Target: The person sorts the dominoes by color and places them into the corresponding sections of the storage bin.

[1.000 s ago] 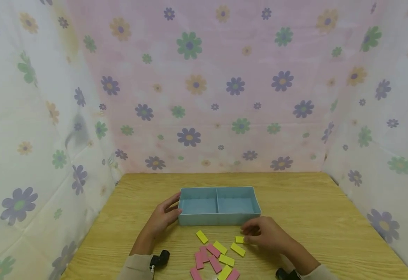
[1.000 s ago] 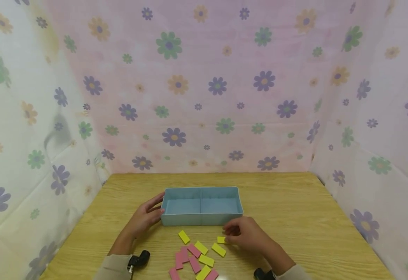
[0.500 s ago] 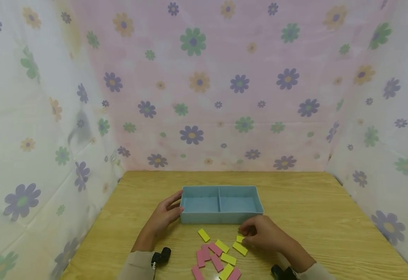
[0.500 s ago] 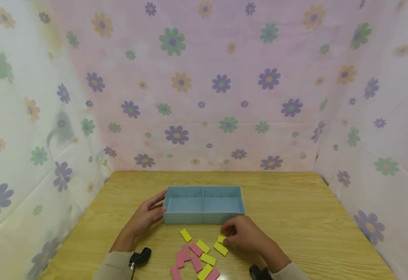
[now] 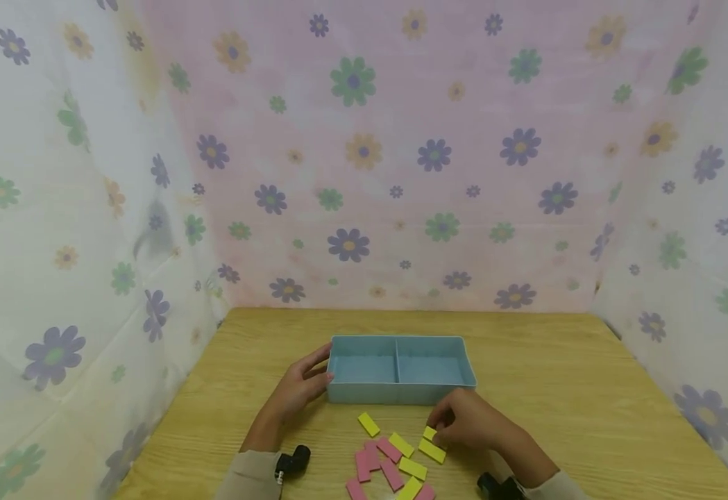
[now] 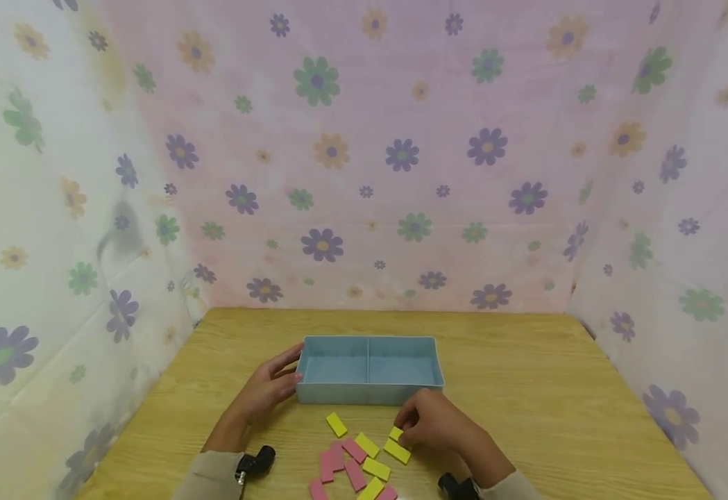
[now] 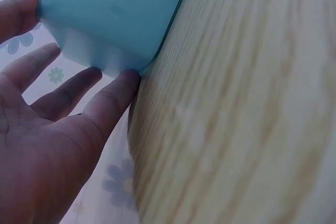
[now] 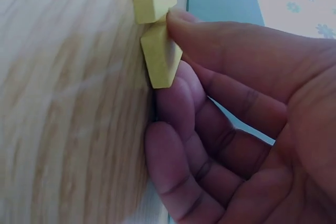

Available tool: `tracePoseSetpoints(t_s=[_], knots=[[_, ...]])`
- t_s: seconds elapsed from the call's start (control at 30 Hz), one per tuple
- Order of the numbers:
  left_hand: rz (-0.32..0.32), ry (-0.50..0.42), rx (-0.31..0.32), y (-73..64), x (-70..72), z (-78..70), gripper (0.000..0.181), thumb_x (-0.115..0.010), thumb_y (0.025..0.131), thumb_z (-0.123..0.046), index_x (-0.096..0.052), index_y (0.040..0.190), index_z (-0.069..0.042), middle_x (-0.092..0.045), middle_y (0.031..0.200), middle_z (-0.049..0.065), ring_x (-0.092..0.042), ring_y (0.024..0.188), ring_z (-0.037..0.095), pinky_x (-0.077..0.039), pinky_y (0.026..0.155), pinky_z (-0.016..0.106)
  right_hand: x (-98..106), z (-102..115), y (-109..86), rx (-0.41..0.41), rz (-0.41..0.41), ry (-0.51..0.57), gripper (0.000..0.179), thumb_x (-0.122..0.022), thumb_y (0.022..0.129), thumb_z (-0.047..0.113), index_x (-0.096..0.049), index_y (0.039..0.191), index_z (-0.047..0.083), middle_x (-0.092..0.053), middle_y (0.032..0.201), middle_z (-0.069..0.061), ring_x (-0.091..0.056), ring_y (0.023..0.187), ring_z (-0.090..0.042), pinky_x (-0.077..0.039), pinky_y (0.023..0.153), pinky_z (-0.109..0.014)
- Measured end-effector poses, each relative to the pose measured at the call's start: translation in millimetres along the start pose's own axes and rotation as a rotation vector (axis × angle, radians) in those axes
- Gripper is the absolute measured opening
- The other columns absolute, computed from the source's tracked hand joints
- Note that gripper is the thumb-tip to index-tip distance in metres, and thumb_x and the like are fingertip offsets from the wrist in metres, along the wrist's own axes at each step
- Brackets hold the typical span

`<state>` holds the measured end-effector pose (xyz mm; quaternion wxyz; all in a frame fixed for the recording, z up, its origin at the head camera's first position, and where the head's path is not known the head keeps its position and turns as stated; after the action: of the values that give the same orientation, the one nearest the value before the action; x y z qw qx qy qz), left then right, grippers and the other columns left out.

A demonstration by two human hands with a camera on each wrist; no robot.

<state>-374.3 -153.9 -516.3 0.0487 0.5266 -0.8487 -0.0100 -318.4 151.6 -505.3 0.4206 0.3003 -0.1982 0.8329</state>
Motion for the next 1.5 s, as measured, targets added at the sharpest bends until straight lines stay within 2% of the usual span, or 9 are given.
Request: tracePoseSetpoints(t_s=[0.13,0.3,0.67,0.87,1.13,1.4,1.5], knots=[[-0.012,0.023,-0.008,0.1,-2.0,-1.9,0.071,-0.062,0.106,-0.02,-0.025,0.166,-0.014,-0.023,0.17,0.018,-0.026,0.155,0.044,-0.049,0.111,0.033,1.3,2.2,-1.2,-0.001,-0.002,0.013,0.014,-0.088,0.081,0.013,-0.083,0.093,0.016,-0.073,0.081,0.007,-0.061,0.07,-0.006,-0.051,0.06,-0.023],[-0.044,0.043,0.012,-2.8,-1.0,-1.2,0.07,-0.064,0.105,-0.02,-0.028,0.165,-0.015,-0.025,0.17,0.018,-0.029,0.154,0.044,-0.049,0.111,0.034,-0.5,6.0,-3.1,-0.001,0.006,0.038,0.013,-0.087,0.08,0.01,-0.082,0.092,0.012,-0.073,0.082,0.003,-0.061,0.07,-0.009,-0.052,0.06,-0.024],[-0.038,0.018,0.008,-1.6,-2.8,-0.1,0.07,-0.062,0.105,-0.018,-0.027,0.166,-0.017,-0.024,0.17,0.017,-0.028,0.154,0.043,-0.05,0.108,0.029,4.3,6.2,-5.0,-0.027,-0.02,-0.03,0.014,-0.088,0.079,0.012,-0.081,0.089,0.014,-0.071,0.081,0.007,-0.06,0.071,-0.007,-0.051,0.061,-0.024],[-0.041,-0.003,0.033,-1.7,-1.2,2.8,0.07,-0.064,0.105,-0.019,-0.028,0.165,-0.019,-0.025,0.17,0.014,-0.027,0.155,0.04,-0.05,0.109,0.03,5.6,8.3,-6.4,-0.018,-0.03,-0.009,0.015,-0.089,0.078,0.011,-0.08,0.09,0.012,-0.073,0.082,0.003,-0.062,0.071,-0.008,-0.052,0.06,-0.025],[-0.032,-0.038,0.037,-3.0,-0.8,5.5,0.072,-0.065,0.104,-0.02,-0.028,0.166,-0.019,-0.024,0.17,0.015,-0.028,0.155,0.04,-0.051,0.107,0.027,5.9,7.5,-5.7,-0.035,-0.06,-0.03,0.009,-0.087,0.081,0.014,-0.081,0.088,0.015,-0.072,0.08,0.009,-0.06,0.068,-0.007,-0.05,0.059,-0.025],[-0.05,-0.013,0.033,-3.9,1.1,5.1,0.072,-0.065,0.104,-0.021,-0.028,0.165,-0.018,-0.026,0.17,0.015,-0.029,0.155,0.041,-0.051,0.108,0.029,11.5,9.5,-8.5,-0.023,-0.102,-0.052,0.01,-0.087,0.083,0.02,-0.083,0.092,0.016,-0.075,0.084,0.009,-0.063,0.072,-0.005,-0.053,0.062,-0.025],[-0.039,-0.019,0.033,-2.1,-1.0,4.8,0.071,-0.064,0.104,-0.021,-0.029,0.165,-0.02,-0.026,0.17,0.014,-0.029,0.155,0.04,-0.05,0.109,0.03,14.4,11.1,-10.9,-0.015,-0.113,-0.04,0.01,-0.085,0.085,0.018,-0.083,0.094,0.014,-0.076,0.085,0.008,-0.063,0.071,-0.004,-0.053,0.061,-0.025]])
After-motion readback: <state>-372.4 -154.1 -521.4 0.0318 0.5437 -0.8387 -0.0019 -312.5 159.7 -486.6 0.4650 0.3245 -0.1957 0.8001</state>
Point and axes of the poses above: each hand's wrist, its own y-axis towards the middle knuckle, its own x-axis out of the back of the hand, z = x × y, the point moved 8 cm from there along y, towards the middle knuckle
